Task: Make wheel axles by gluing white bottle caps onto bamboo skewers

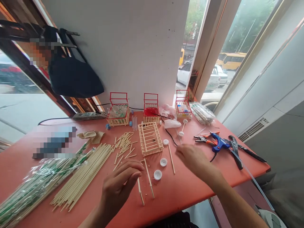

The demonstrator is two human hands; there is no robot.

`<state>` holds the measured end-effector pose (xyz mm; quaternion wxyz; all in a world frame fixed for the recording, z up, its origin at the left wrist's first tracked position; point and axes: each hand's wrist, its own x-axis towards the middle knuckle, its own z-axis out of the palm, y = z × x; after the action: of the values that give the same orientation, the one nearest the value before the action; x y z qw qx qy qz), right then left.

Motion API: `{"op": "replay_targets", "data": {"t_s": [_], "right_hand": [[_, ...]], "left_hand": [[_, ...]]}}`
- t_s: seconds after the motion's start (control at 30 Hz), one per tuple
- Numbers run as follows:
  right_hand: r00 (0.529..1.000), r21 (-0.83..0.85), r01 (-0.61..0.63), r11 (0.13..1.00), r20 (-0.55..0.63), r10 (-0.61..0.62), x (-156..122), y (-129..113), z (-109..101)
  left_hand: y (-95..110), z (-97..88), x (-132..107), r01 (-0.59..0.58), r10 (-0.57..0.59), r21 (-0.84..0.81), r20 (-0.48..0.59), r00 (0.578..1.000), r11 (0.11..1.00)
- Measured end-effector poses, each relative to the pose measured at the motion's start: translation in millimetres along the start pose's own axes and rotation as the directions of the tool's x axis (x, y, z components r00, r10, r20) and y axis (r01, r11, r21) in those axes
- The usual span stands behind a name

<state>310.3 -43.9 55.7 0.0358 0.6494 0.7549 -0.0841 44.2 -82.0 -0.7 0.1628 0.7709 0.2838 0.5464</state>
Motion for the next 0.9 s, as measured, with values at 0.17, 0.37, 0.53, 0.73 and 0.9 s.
{"op": "replay_targets", "data": {"t_s": [0.17, 0.37, 0.53, 0.73, 0.9], "right_hand": [[0.966, -0.099, -0.259, 0.961, -0.051, 0.255, 36, 23, 17], [0.952, -0.097, -0.305, 0.947, -0.04, 0.303, 54, 21, 39], [0.97, -0.007, -0.242, 0.97, -0.035, 0.242, 55, 25, 40], [0.995, 0.259, -0.091, 0.962, -0.006, 0.096, 60, 39, 28], [0.994, 0.596, -0.047, 0.801, 0.111, -0.024, 54, 47, 16]], "left_hand": [[-12, 7.8, -12, -0.031, 0.03, 0.034, 0.031, 0.999, 0.999], [-12, 10.0, -14, -0.034, 0.031, 0.057, 0.046, 0.998, 0.998], [-12, 11.5, -15, -0.03, 0.027, 0.052, 0.056, 0.998, 0.998], [-12, 11.5, -16, -0.021, 0.017, 0.069, 0.051, 0.999, 0.997], [-12, 10.8, -17, -0.002, -0.002, 0.066, 0.072, 0.997, 0.998]]}}
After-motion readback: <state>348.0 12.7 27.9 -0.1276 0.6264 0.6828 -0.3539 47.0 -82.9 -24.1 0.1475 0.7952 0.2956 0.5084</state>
